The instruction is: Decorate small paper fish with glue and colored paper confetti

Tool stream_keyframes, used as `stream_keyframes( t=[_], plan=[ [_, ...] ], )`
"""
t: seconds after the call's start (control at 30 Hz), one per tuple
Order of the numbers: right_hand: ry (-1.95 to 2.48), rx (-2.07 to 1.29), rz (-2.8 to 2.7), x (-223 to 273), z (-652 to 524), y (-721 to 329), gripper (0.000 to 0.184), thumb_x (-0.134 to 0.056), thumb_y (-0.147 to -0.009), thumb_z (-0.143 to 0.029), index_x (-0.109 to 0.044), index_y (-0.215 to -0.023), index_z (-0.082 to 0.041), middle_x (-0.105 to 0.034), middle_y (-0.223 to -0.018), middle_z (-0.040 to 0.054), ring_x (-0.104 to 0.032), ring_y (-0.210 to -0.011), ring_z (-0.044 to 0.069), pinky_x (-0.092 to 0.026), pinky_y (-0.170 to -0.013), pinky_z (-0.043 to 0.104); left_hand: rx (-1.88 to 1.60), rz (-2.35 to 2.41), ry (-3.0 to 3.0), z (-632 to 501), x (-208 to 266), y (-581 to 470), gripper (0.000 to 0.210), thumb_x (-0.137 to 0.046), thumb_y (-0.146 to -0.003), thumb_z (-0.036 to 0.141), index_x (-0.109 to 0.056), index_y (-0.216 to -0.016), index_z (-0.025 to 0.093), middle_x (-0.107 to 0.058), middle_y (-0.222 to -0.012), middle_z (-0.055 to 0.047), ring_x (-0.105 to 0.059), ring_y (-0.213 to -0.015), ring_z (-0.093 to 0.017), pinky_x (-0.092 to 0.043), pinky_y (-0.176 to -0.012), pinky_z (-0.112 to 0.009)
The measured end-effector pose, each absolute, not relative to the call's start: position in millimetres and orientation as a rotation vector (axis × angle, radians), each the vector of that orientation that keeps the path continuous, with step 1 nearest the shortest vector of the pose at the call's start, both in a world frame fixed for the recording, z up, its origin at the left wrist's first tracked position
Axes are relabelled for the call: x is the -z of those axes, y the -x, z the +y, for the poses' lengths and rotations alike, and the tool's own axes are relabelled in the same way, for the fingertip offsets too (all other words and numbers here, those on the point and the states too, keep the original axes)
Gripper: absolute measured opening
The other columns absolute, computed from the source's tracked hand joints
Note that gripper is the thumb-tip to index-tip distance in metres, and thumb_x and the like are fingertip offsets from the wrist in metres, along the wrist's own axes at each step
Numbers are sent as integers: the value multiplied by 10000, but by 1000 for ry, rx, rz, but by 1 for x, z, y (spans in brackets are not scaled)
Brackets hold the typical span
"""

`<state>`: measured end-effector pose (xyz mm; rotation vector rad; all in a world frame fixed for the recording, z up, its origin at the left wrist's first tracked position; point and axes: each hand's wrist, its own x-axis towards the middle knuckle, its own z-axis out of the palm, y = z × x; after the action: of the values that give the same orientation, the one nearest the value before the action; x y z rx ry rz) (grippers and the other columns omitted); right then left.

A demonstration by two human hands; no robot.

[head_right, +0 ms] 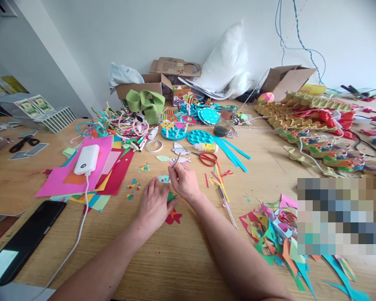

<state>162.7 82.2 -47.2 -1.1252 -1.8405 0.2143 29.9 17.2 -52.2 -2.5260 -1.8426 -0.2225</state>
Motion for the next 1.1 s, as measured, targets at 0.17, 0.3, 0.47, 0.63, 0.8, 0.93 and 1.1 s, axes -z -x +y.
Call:
stream_keyframes(
  t=[0.17,0.3,0.47,0.63,0.8,0.93,1.1],
  plan=[
    [1129,-215,-1838,48,82,-163,269,-423,-946,-269,-364,-684,-243,-459,-591,-16,-449,-545,140,-343,-542,273,224,-1828,2509,18,53,-30,550,-532,-916,525,-583,-1320,155,-519,-1386,-243,-431,-1327,-401,-366,-1052,-538],
    [1127,-214,-1835,48,82,-163,268,-425,-945,-269,-377,-683,-242,-465,-593,-14,-461,-547,140,-351,-545,271,229,-1825,2503,17,53,-30,548,-529,-918,523,-584,-1316,151,-525,-1376,-244,-434,-1322,-397,-365,-1051,-529],
    [1123,-221,-1818,48,82,-164,274,-430,-942,-273,-380,-674,-242,-471,-591,-13,-458,-539,140,-350,-541,268,225,-1810,2502,17,52,-30,510,-537,-916,514,-593,-1293,175,-544,-1367,-212,-443,-1310,-387,-367,-1039,-535],
    [1152,-231,-1784,48,82,-164,293,-430,-951,-300,-387,-668,-241,-449,-569,-24,-454,-528,134,-348,-537,263,218,-1815,2508,18,51,-30,517,-548,-912,510,-593,-1297,168,-534,-1371,-233,-444,-1311,-394,-363,-1046,-528],
    [1203,-279,-1721,48,82,-164,322,-437,-957,-356,-428,-658,-235,-500,-560,-13,-469,-511,131,-359,-520,263,220,-1814,2505,17,49,-30,512,-544,-913,512,-594,-1296,176,-538,-1372,-227,-445,-1312,-385,-361,-1047,-528],
    [1225,-347,-1656,46,81,-163,329,-446,-957,-393,-457,-670,-233,-542,-550,-6,-507,-510,136,-374,-500,257,214,-1808,2498,17,49,-30,501,-546,-912,514,-597,-1287,184,-547,-1367,-215,-446,-1309,-380,-364,-1039,-527],
    [1230,-350,-1641,45,81,-163,340,-441,-959,-412,-458,-670,-235,-555,-545,-2,-513,-497,135,-377,-489,256,213,-1814,2505,17,50,-30,504,-546,-914,506,-598,-1293,178,-537,-1371,-230,-442,-1310,-386,-359,-1046,-526]
  ],
)
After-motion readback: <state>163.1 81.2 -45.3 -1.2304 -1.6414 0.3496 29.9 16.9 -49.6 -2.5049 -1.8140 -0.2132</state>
